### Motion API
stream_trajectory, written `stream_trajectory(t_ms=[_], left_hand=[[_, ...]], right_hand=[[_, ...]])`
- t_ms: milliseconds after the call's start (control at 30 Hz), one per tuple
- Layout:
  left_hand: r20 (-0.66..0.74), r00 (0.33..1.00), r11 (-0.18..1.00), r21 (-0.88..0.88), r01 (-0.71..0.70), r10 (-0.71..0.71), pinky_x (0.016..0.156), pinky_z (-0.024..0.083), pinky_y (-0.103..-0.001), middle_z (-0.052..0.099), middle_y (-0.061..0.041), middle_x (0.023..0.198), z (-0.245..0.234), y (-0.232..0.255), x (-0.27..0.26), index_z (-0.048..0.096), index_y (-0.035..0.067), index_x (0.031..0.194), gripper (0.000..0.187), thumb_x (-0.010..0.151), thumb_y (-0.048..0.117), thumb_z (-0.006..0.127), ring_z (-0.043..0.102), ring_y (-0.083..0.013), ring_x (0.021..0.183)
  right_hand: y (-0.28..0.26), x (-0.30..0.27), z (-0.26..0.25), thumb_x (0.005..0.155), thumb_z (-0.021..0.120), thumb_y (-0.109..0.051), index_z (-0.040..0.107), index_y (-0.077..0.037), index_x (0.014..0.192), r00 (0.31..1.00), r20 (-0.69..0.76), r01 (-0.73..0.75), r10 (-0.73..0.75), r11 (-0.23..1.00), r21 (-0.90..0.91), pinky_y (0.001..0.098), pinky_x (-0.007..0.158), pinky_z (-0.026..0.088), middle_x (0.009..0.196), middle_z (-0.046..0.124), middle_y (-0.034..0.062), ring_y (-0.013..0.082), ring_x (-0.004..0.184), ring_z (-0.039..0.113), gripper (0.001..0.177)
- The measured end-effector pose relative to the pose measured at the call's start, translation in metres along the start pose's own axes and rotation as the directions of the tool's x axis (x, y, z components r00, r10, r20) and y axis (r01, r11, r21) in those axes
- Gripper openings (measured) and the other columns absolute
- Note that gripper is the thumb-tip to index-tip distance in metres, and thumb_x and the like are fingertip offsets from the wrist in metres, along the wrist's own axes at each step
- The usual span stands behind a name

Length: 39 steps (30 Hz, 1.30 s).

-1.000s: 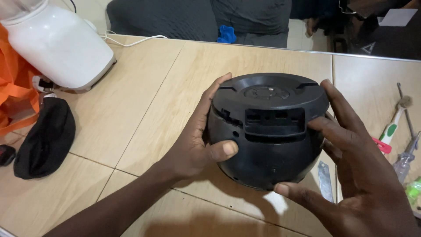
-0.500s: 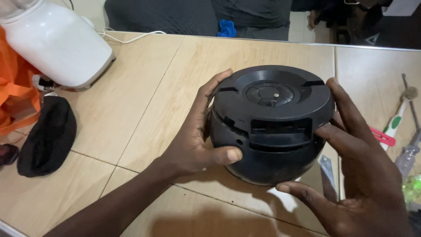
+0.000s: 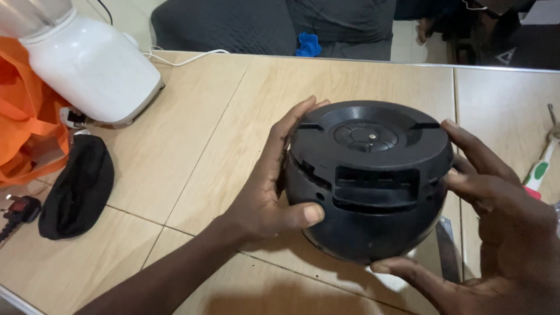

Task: Repairing a small electronic device by aligning and assembling its plastic housing

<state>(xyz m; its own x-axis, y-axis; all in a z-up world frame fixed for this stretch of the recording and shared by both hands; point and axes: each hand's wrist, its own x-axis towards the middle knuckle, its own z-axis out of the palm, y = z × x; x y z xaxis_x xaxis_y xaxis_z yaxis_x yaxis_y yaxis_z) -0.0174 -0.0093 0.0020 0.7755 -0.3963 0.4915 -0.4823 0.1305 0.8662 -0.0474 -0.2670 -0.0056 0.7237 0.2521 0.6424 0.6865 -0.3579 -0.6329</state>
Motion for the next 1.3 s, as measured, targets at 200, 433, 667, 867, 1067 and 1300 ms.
stream_trajectory(t_ms=[200,433,667,867,1067,1300], left_hand=[[0.047,0.997,0.998,-0.013,-0.068,0.069,0.137,0.031,-0.049,0.017,-0.023,0.176,0.001,-0.006,-0.006,0.028,0.016,0.159,0.08,0.099,0.049,0.07,0.024,-0.0383,0.168],[0.106,0.961,0.949,0.165,-0.269,0.254,0.141,0.037,-0.05,0.023,-0.022,0.175,-0.005,-0.018,-0.006,0.037,0.026,0.155,0.071,0.098,0.045,0.075,0.034,-0.0394,0.168],[0.129,0.948,0.905,0.285,-0.315,0.29,0.143,0.037,-0.053,0.025,-0.019,0.171,0.0,-0.017,-0.013,0.04,0.033,0.147,0.077,0.087,0.045,0.085,0.033,-0.0404,0.168],[0.104,0.961,0.92,0.278,-0.275,0.255,0.135,0.043,-0.05,0.028,-0.018,0.164,0.009,0.01,-0.012,0.043,0.032,0.141,0.071,0.085,0.046,0.084,0.053,-0.0389,0.152],[0.171,0.967,0.78,0.624,0.041,-0.188,0.11,0.052,-0.056,0.028,-0.024,0.147,0.009,0.053,-0.005,0.019,0.024,0.149,0.116,0.057,0.074,0.069,0.065,-0.0461,0.123],[0.24,0.949,0.938,0.325,0.122,-0.206,0.124,0.027,-0.054,0.03,-0.016,0.168,-0.003,0.041,-0.005,0.022,0.015,0.158,0.12,0.06,0.054,0.08,0.027,-0.034,0.158]], right_hand=[[0.001,0.0,-0.011,0.048,0.092,-0.052,0.042,0.0,0.147,0.987,0.091,0.154,-0.131,0.924,-0.349,0.0634,0.123,0.049,0.158,0.042,0.0363,0.0538,0.152,0.051,0.122],[0.008,-0.007,-0.007,0.055,0.092,-0.052,0.051,0.005,0.137,0.967,0.042,0.251,-0.252,0.906,-0.34,0.0559,0.122,0.055,0.148,0.046,0.0419,0.0519,0.14,0.06,0.108],[0.011,-0.026,-0.016,0.057,0.1,-0.028,0.055,0.0,0.134,0.973,0.078,0.231,-0.219,0.89,-0.394,0.0533,0.114,0.06,0.147,0.045,0.0411,0.0511,0.139,0.064,0.094],[-0.002,-0.023,-0.025,0.06,0.096,-0.022,0.046,-0.006,0.139,0.968,0.147,0.244,-0.203,0.898,-0.366,0.0559,0.119,0.058,0.151,0.043,0.0363,0.0515,0.146,0.058,0.095],[-0.003,-0.033,-0.032,0.063,0.088,-0.028,0.045,-0.012,0.139,0.979,0.202,0.071,-0.04,0.986,-0.148,0.0524,0.122,0.053,0.164,0.041,0.0298,0.044,0.16,0.045,0.089],[-0.03,-0.048,-0.002,0.045,0.09,-0.031,0.038,0.003,0.141,0.99,-0.006,-0.14,0.14,0.989,-0.057,0.0441,0.122,0.044,0.158,0.047,0.031,0.0393,0.151,0.05,0.114]])
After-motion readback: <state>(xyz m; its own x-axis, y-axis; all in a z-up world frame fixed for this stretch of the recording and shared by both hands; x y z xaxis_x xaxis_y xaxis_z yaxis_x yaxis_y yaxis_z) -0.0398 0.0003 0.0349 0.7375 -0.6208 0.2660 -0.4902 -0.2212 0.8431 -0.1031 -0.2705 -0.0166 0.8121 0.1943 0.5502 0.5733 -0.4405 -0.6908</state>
